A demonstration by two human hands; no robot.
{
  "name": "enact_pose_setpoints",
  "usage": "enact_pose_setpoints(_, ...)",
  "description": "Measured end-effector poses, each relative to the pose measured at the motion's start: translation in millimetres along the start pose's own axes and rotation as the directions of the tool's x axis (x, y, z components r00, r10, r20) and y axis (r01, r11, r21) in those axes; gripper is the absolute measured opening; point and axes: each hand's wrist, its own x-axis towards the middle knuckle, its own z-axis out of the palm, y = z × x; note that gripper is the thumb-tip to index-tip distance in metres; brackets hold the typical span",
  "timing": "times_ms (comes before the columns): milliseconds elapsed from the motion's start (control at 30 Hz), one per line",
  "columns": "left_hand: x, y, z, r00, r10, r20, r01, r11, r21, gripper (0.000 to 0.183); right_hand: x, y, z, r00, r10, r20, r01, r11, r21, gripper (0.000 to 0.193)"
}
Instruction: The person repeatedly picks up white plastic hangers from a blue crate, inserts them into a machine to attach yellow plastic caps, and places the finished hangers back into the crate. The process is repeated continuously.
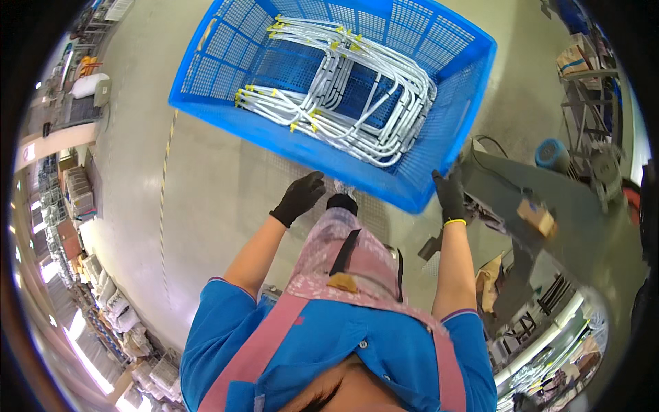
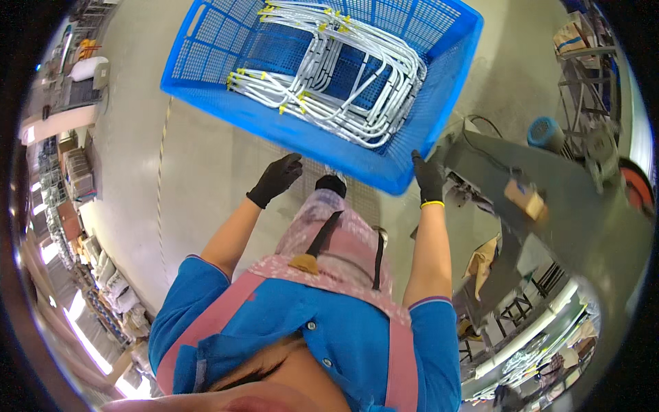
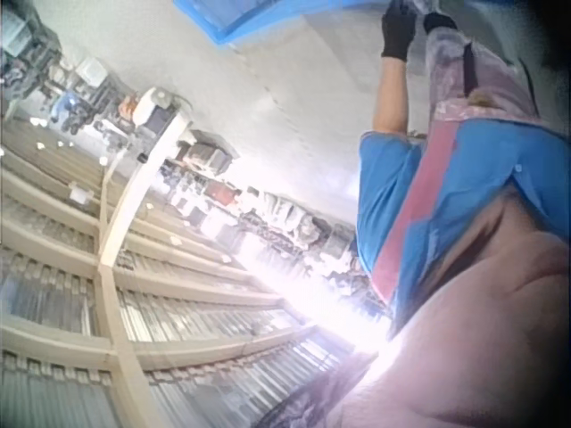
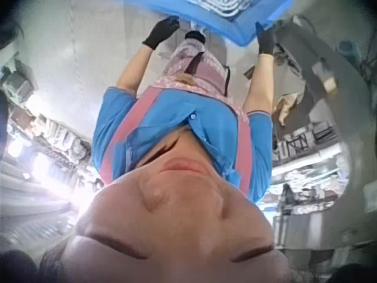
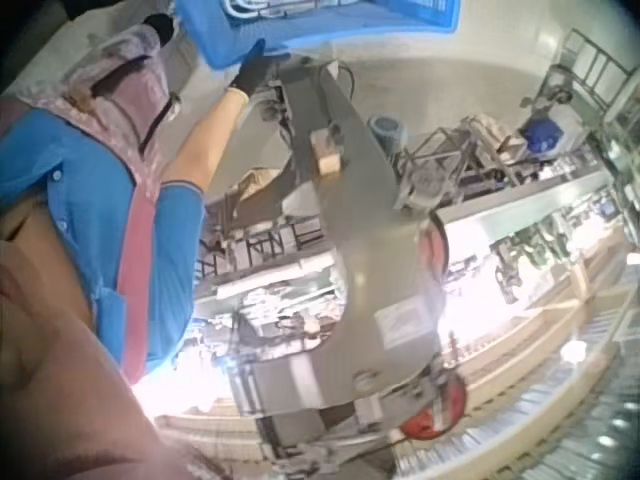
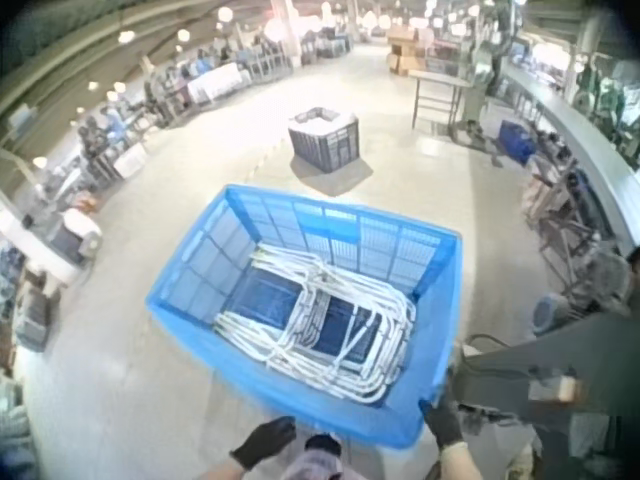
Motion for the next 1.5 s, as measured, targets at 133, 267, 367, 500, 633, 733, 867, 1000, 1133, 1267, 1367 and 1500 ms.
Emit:
enact_pose_setpoints(133, 132.2, -40.6, -4.8, 0.963, -0.161, 0.217, 0.145, 0.985, 0.091, 0.041, 68.3, -20.4, 13.9, 0.979, 0.146, -0.142, -0.162, 0.981, -0.108, 0.08)
enact_pose_setpoints(267, 235.6, -124.2, 33.1, 0.881, -0.271, 0.387, 0.145, 0.935, 0.323, 0.058, 75.6, -13.7, 28.6, 0.903, 0.187, -0.387, -0.265, 0.951, -0.16, 0.057)
enact_pose_setpoints(367, 284.5, -177.4, 81.5, 0.869, -0.345, 0.354, 0.199, 0.9, 0.389, 0.083, 69.4, -17.0, 31.2, 0.88, 0.168, -0.445, -0.227, 0.97, -0.083, 0.046)
enact_pose_setpoints(500, 322.7, -216.0, 147.5, 0.792, -0.476, 0.383, 0.164, 0.769, 0.618, 0.111, 67.2, -35.1, 27.8, 0.86, 0.264, -0.436, -0.233, 0.964, 0.126, 0.041)
enact_pose_setpoints(633, 343.3, -226.9, 205.9, 0.607, -0.68, 0.411, 0.423, 0.714, 0.558, 0.116, 68.2, -43.4, 24.4, 0.856, 0.292, -0.427, -0.265, 0.956, 0.124, 0.04)
enact_pose_setpoints(733, 341.0, -214.9, 252.3, 0.51, -0.685, 0.52, 0.641, 0.706, 0.301, 0.065, 67.4, -43.5, 24.0, 0.843, 0.337, -0.42, -0.308, 0.941, 0.138, 0.047)
enact_pose_setpoints(867, 327.6, -180.0, 327.8, 0.884, -0.39, 0.258, 0.308, 0.901, 0.307, 0.036, 66.1, -47.8, 22.7, 0.81, 0.438, -0.391, -0.39, 0.899, 0.199, 0.051)
enact_pose_setpoints(1000, 341.6, -177.0, 379.7, 0.906, -0.411, 0.102, 0.363, 0.878, 0.312, 0.057, 67.9, -52.7, 23.5, 0.797, 0.427, -0.427, -0.404, 0.903, 0.149, 0.045)
enact_pose_setpoints(1133, 333.7, -186.9, 415.5, 0.855, -0.505, 0.118, 0.446, 0.833, 0.328, 0.083, 70.6, -57.0, 26.0, 0.799, 0.376, -0.47, -0.364, 0.924, 0.119, 0.043)
enact_pose_setpoints(1267, 322.9, -194.0, 428.1, 0.932, -0.35, 0.094, 0.274, 0.85, 0.449, 0.097, 70.8, -55.6, 25.4, 0.817, 0.326, -0.476, -0.32, 0.943, 0.096, 0.038)
enact_pose_setpoints(1367, 336.9, -180.6, 406.9, 0.871, -0.458, 0.177, 0.407, 0.875, 0.26, 0.077, 69.4, -52.0, 23.4, 0.832, 0.324, -0.451, -0.305, 0.945, 0.117, 0.036)
enact_pose_setpoints(1500, 348.1, -114.7, 347.6, 0.806, -0.314, 0.501, 0.516, 0.788, -0.336, 0.042, 66.1, -46.0, 26.0, 0.85, 0.324, -0.415, -0.248, 0.942, 0.227, 0.039)
